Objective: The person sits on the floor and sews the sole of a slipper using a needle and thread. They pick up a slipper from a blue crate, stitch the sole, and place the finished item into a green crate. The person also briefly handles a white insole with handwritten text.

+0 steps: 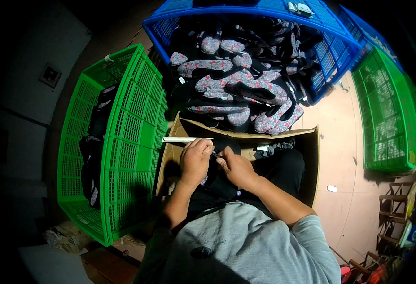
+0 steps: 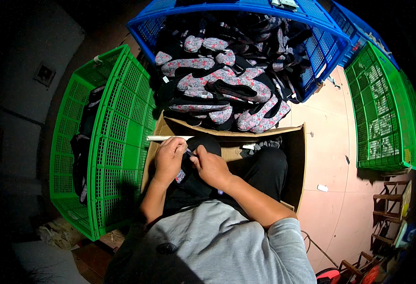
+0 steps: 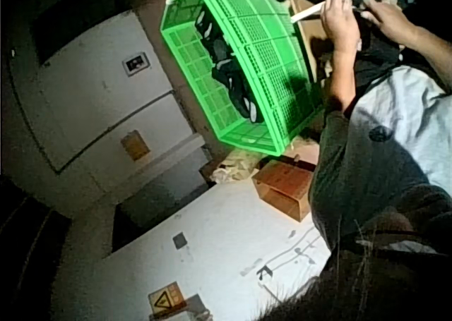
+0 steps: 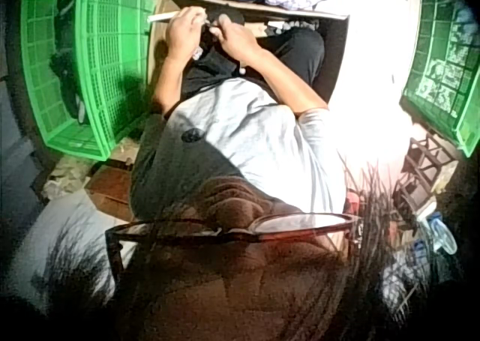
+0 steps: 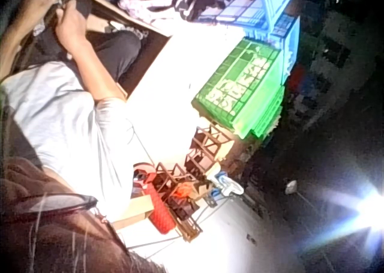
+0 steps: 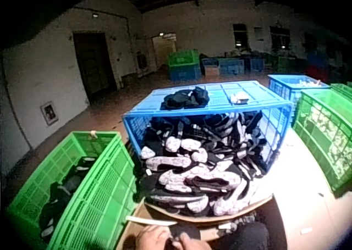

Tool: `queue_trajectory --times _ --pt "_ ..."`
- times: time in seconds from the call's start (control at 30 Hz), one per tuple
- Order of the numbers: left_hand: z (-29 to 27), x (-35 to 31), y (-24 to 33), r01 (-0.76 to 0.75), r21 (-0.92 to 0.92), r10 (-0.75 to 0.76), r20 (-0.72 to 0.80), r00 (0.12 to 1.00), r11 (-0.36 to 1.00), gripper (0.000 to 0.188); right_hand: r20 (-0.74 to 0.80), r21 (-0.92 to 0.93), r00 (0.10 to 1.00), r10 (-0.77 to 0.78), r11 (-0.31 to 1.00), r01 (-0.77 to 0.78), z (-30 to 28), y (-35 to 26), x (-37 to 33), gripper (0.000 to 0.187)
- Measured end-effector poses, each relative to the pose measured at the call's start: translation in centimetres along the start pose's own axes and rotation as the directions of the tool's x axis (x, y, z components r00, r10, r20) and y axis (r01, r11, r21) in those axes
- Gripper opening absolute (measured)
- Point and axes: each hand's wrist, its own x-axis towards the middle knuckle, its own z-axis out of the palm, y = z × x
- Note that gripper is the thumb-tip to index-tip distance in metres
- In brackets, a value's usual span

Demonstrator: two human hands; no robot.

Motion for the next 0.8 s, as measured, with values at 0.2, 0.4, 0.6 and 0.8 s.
queue_trajectory --times 0.2,0.4,0.6,0.8 --pt "-0.02 -0.06 -0.11 0.003 -0.011 -0.003 0.001 1.000 1.000 0.007 0.002 0.044 0.999 0.052 0.998 -0.052 -0.04 -0.40 -0.02 0.025" --pt "-0.01 -0.05 -0.08 -0.010 -0.011 0.010 0.000 1.000 1.000 0.007 0.000 0.023 0.998 0.070 0.997 -0.070 0.05 -0.36 0.08 0.025" --pt "0.02 -0.11 0.00 -0.005 -0.014 0.005 -0.012 1.000 1.000 0.008 0.001 0.021 0.998 0.070 0.997 -0.070 0.07 -0.42 0.17 0.024" --pt "-0.11 -0.08 0.06 -0.018 -0.015 0.018 -0.008 1.000 1.000 0.008 0.007 0.012 0.997 0.073 0.997 -0.073 -0.13 -0.62 0.18 0.024"
